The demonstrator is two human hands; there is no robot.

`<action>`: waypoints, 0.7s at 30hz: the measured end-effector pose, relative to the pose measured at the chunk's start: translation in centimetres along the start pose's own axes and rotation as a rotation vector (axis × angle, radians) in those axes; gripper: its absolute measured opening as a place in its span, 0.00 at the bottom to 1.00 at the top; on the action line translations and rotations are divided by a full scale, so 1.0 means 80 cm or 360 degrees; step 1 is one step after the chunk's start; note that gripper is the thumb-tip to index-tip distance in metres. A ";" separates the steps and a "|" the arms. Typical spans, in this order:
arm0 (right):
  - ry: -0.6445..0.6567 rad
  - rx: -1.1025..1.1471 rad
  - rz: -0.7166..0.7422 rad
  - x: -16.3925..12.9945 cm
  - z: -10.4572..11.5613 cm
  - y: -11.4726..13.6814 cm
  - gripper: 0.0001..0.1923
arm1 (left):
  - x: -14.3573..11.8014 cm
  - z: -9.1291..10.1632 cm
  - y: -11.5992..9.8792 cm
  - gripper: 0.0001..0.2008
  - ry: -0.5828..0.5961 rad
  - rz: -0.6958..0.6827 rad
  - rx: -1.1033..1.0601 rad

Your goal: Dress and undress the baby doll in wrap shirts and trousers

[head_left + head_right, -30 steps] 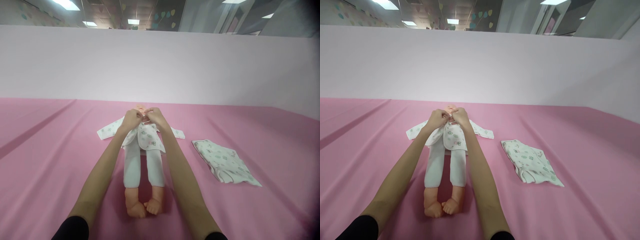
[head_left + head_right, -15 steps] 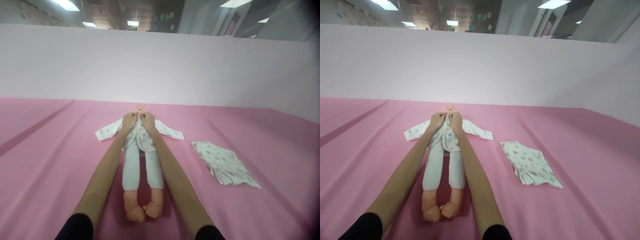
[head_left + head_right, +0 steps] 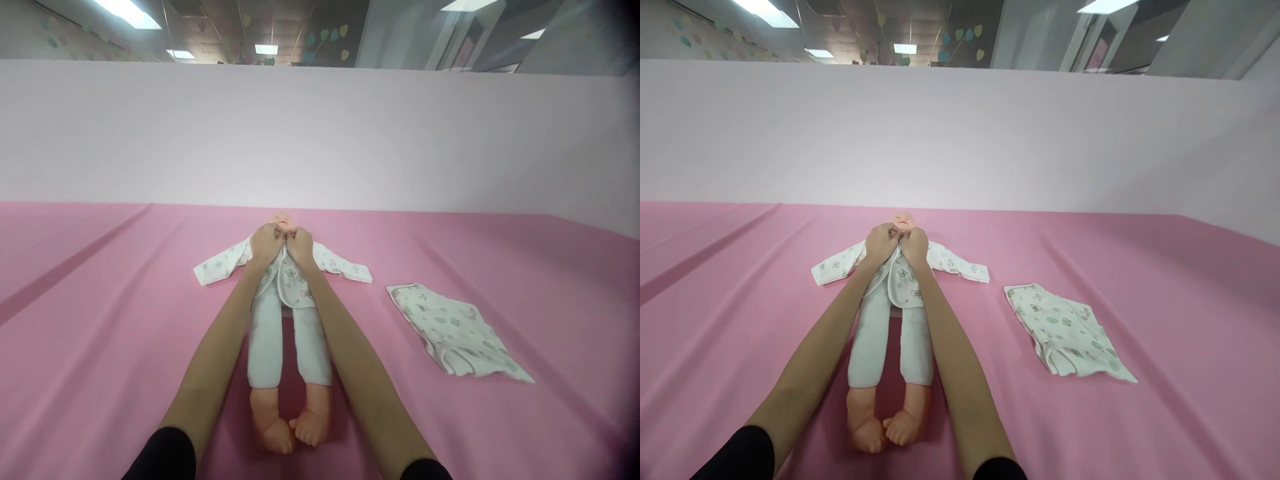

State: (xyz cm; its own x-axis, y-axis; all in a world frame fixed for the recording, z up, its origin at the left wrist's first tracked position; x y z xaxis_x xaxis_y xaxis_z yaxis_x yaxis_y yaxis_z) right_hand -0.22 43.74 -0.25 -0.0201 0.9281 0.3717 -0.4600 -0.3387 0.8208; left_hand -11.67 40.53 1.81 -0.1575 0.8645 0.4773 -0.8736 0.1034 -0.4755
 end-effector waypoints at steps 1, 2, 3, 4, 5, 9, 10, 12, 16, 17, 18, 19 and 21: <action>-0.0032 0.0107 -0.0024 0.000 0.002 -0.001 0.11 | 0.000 0.000 -0.002 0.10 -0.0011 -0.0009 -0.0020; -0.0065 0.0239 -0.0055 0.000 0.003 -0.001 0.11 | 0.002 -0.001 -0.002 0.10 -0.0012 0.0002 -0.0062; -0.0085 0.0378 -0.0094 0.000 0.004 -0.002 0.10 | 0.003 -0.003 -0.001 0.11 -0.0005 0.0027 -0.0122; -0.0075 0.0504 -0.0138 0.000 0.004 -0.003 0.10 | 0.005 -0.006 0.002 0.12 0.0008 0.0057 -0.0191; -0.0058 0.0617 -0.0195 0.000 0.004 -0.004 0.10 | 0.008 -0.010 0.006 0.12 0.0024 0.0085 -0.0261; 0.0071 0.0827 -0.0388 -0.001 0.003 0.000 0.08 | 0.016 -0.021 0.015 0.15 0.0160 0.0087 -0.0563; 0.0113 0.0785 -0.0378 -0.002 0.004 0.004 0.06 | 0.016 -0.022 0.013 0.16 0.0240 0.0040 -0.0642; 0.0163 0.0592 -0.0307 -0.006 0.007 0.013 0.08 | 0.014 -0.021 0.008 0.18 0.0423 -0.0075 -0.0751; 0.0102 0.0184 -0.0145 -0.014 0.014 0.027 0.20 | 0.005 -0.005 0.002 0.23 0.0587 -0.0260 -0.0667; 0.0091 0.0134 -0.0119 -0.016 0.015 0.029 0.19 | 0.004 -0.001 0.002 0.24 0.0596 -0.0281 -0.0629; 0.0095 0.0096 -0.0099 -0.017 0.015 0.031 0.19 | 0.002 0.002 0.002 0.25 0.0608 -0.0289 -0.0603; 0.0114 0.0062 -0.0086 -0.018 0.015 0.032 0.18 | 0.001 0.005 0.003 0.26 0.0621 -0.0276 -0.0593; 0.0196 -0.0013 -0.0071 -0.020 0.014 0.035 0.15 | -0.001 0.007 0.005 0.28 0.0651 -0.0223 -0.0606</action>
State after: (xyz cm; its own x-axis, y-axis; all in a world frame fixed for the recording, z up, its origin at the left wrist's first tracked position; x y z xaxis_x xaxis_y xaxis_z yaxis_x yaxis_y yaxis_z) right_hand -0.53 41.17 1.95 -0.1083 0.9543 0.2784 -0.4701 -0.2960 0.8315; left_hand -12.31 40.22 2.01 0.2052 0.9418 0.2664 -0.6338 0.3352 -0.6970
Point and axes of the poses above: each hand's wrist, its own x-axis towards the middle knuckle, its own z-axis out of the back of the hand, y = z × x, the point moved 6 cm from there along x, towards the middle knuckle, and after that the axes turned 8 degrees about x, right-handed, at the moved point
